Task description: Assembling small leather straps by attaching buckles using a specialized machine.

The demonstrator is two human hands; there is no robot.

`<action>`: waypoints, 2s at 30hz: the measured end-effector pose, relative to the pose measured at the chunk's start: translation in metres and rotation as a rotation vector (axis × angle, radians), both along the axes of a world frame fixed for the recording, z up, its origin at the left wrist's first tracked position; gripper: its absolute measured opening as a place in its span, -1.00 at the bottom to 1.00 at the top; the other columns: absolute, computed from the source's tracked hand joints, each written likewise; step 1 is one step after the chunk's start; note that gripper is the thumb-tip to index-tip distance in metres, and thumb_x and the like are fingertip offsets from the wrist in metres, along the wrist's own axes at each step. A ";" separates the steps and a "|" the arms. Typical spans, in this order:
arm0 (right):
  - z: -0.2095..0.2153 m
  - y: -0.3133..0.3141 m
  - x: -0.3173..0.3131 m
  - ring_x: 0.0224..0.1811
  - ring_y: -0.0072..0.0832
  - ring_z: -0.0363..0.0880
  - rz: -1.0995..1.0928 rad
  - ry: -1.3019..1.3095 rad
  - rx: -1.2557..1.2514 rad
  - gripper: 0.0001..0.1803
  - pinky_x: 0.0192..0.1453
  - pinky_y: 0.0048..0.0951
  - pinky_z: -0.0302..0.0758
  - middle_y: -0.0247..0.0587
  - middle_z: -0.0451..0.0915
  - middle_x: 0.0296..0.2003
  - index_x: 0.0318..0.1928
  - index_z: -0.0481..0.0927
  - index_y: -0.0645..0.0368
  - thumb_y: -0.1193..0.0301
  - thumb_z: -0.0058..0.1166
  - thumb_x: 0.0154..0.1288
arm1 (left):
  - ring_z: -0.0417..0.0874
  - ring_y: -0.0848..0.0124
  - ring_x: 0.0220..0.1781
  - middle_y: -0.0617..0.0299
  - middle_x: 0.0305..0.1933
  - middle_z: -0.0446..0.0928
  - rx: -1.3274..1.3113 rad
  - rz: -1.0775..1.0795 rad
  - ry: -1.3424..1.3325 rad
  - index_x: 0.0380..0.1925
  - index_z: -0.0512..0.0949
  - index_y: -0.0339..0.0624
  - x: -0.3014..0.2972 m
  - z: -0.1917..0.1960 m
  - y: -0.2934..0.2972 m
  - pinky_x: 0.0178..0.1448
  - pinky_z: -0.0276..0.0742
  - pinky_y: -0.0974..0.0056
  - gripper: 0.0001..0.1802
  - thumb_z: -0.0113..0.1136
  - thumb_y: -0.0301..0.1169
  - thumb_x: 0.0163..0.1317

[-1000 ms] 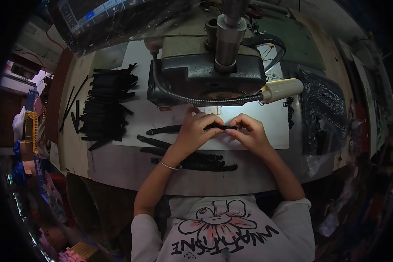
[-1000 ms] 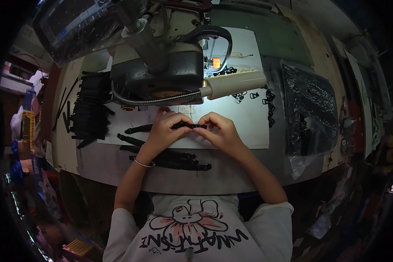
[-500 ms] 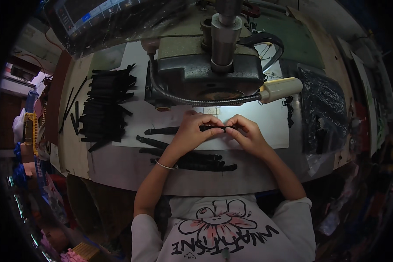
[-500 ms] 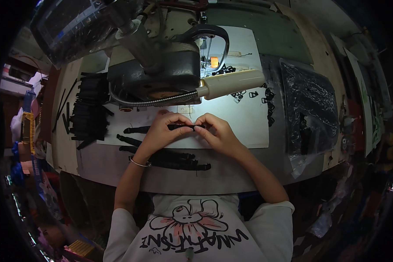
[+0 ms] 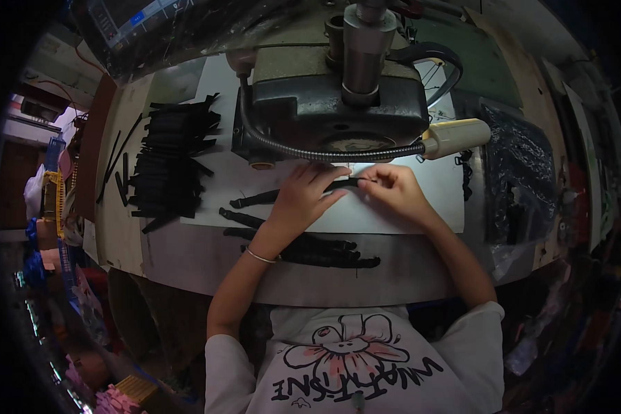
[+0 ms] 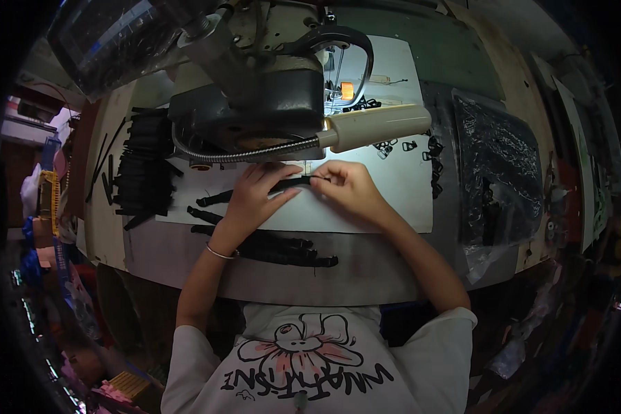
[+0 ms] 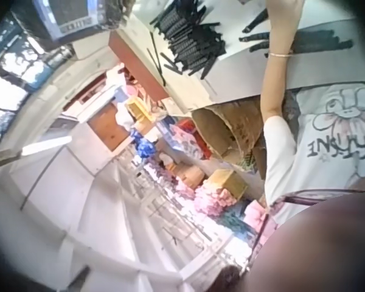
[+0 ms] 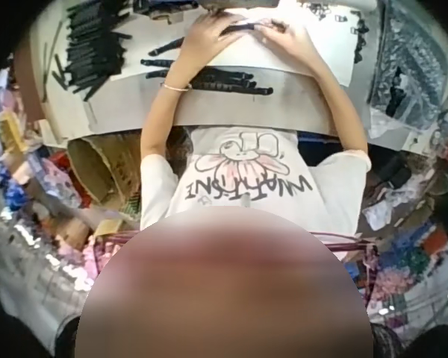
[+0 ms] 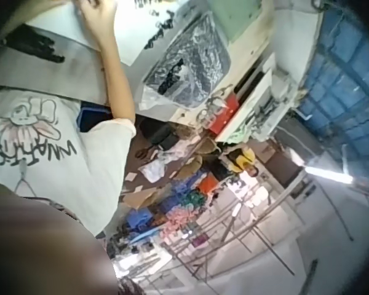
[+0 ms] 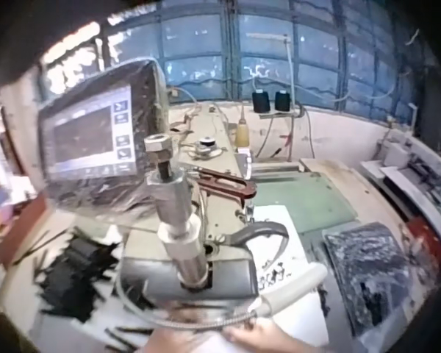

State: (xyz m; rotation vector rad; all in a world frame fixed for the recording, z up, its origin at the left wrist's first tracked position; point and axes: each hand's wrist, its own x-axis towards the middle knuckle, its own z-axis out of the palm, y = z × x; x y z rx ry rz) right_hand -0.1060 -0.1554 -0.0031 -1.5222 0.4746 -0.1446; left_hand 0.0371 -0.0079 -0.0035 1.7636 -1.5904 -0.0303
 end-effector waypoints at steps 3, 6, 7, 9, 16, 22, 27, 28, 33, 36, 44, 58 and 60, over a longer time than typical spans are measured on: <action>-0.016 -0.010 0.025 -0.52 -0.75 0.38 -0.180 -0.077 0.038 -0.88 -0.45 -0.68 0.32 -0.40 0.50 -0.55 -0.39 0.51 0.31 0.53 0.16 0.10 | 0.52 0.25 -0.22 0.22 -0.30 0.50 -0.060 0.026 -0.320 -0.18 0.54 -0.13 0.011 -0.017 -0.003 -0.11 0.49 0.26 -0.66 0.23 -0.45 -0.05; -0.011 -0.022 0.040 -0.55 -0.63 0.44 -0.124 0.105 -0.116 -0.87 -0.48 -0.55 0.37 -0.33 0.48 -0.63 -0.49 0.45 0.29 0.57 0.17 0.00 | 0.54 0.27 -0.15 0.19 -0.25 0.51 -0.053 0.064 -0.554 -0.18 0.54 -0.18 0.017 -0.025 -0.004 -0.15 0.53 0.31 -0.66 0.17 -0.50 -0.05; -0.002 -0.024 0.043 -0.57 -0.60 0.45 -0.048 0.174 -0.216 -0.86 -0.50 -0.52 0.38 -0.30 0.47 -0.65 -0.50 0.44 0.28 0.57 0.17 -0.01 | 0.55 0.26 -0.13 0.18 -0.23 0.52 -0.055 0.073 -0.544 -0.18 0.55 -0.19 0.019 -0.026 -0.004 -0.17 0.55 0.31 -0.67 0.16 -0.52 -0.05; -0.007 -0.027 0.046 -0.61 -0.58 0.45 -0.061 0.099 -0.202 -0.86 -0.52 -0.49 0.38 -0.28 0.47 -0.67 -0.54 0.42 0.28 0.57 0.15 -0.03 | 0.57 0.26 -0.15 0.16 -0.20 0.54 -0.055 0.068 -0.517 -0.19 0.55 -0.19 0.023 -0.032 -0.007 -0.20 0.57 0.31 -0.67 0.15 -0.52 -0.06; 0.022 -0.020 0.049 -0.69 -0.58 0.41 -0.051 0.265 -0.161 -0.90 -0.61 -0.51 0.35 -0.30 0.44 -0.71 -0.51 0.42 0.27 0.60 0.09 -0.06 | 0.57 0.30 -0.18 0.25 -0.26 0.52 -0.041 0.039 -0.442 -0.16 0.56 -0.03 0.029 -0.038 -0.008 -0.23 0.56 0.31 -0.64 0.15 -0.51 -0.04; 0.011 -0.023 0.050 -0.43 -0.38 0.53 -0.046 0.276 -0.354 -0.82 -0.33 -0.36 0.47 -0.13 0.54 -0.49 -0.36 0.47 0.27 0.54 0.12 -0.05 | 0.55 0.29 -0.13 0.27 -0.24 0.49 -0.010 0.008 -0.452 -0.10 0.55 0.03 0.027 -0.042 -0.010 -0.18 0.54 0.31 -0.60 0.10 -0.51 -0.02; -0.014 -0.033 0.053 -0.20 -0.12 0.53 0.022 0.239 -0.602 -0.65 -0.11 -0.24 0.46 0.03 0.56 -0.30 -0.22 0.49 0.26 0.36 0.15 -0.05 | 0.50 0.25 -0.04 0.23 -0.12 0.46 0.091 -0.041 -0.522 -0.08 0.52 -0.01 0.025 -0.030 -0.011 -0.05 0.50 0.28 -0.61 0.09 -0.49 0.00; -0.024 -0.038 0.051 -0.17 -0.06 0.53 0.039 0.185 -0.754 -0.61 -0.08 -0.21 0.46 0.06 0.56 -0.26 -0.21 0.50 0.27 0.30 0.16 -0.05 | 0.50 0.25 -0.04 0.23 -0.12 0.46 0.087 -0.046 -0.523 -0.08 0.52 -0.01 0.024 -0.026 -0.014 -0.05 0.50 0.28 -0.61 0.09 -0.49 0.00; -0.015 -0.018 0.037 -0.17 -0.04 0.49 -0.070 0.208 -0.981 -0.62 -0.01 -0.15 0.35 0.01 0.56 -0.29 -0.29 0.52 0.29 0.27 0.20 -0.08 | 0.50 0.30 0.00 0.22 -0.11 0.49 -0.009 -0.163 -0.643 -0.12 0.50 -0.13 0.031 -0.025 -0.016 0.05 0.45 0.29 -0.69 0.09 -0.47 0.07; -0.025 -0.012 0.026 0.00 -0.07 0.34 -0.192 -0.036 -1.020 -0.65 0.11 -0.13 0.17 -0.04 0.50 -0.16 -0.19 0.55 0.17 0.38 0.19 -0.06 | 0.49 0.32 0.02 0.22 -0.11 0.50 0.041 -0.222 -0.640 -0.12 0.51 -0.12 0.037 -0.024 -0.016 0.08 0.44 0.29 -0.69 0.11 -0.46 0.07; -0.035 -0.006 0.027 -0.24 -0.10 0.45 -0.285 -0.233 -1.039 -0.81 -0.08 -0.20 0.29 -0.06 0.54 -0.41 -0.32 0.59 0.22 0.45 0.16 -0.01 | 0.46 0.33 0.06 0.30 -0.07 0.52 -0.043 -0.188 -0.781 -0.14 0.55 -0.08 0.039 -0.013 -0.020 0.18 0.34 0.22 -0.72 0.14 -0.42 0.09; -0.037 -0.008 0.022 -0.15 -0.29 0.32 -0.191 -0.245 -0.962 -0.94 -0.17 -0.32 0.16 -0.25 0.42 -0.34 -0.46 0.53 0.17 0.48 0.14 0.02 | 0.47 0.40 0.09 0.29 -0.08 0.52 -0.004 -0.197 -0.789 0.03 0.49 -0.03 0.041 -0.010 -0.016 0.22 0.28 0.22 -0.56 0.07 -0.46 0.06; -0.034 -0.007 0.021 -0.15 -0.30 0.33 -0.192 -0.243 -0.988 -0.94 -0.17 -0.33 0.16 -0.26 0.41 -0.34 -0.46 0.54 0.17 0.49 0.14 0.02 | 0.45 0.38 0.04 0.35 -0.17 0.49 0.050 -0.253 -0.801 0.00 0.49 -0.07 0.039 -0.007 -0.015 0.24 0.25 0.19 -0.57 0.07 -0.42 0.05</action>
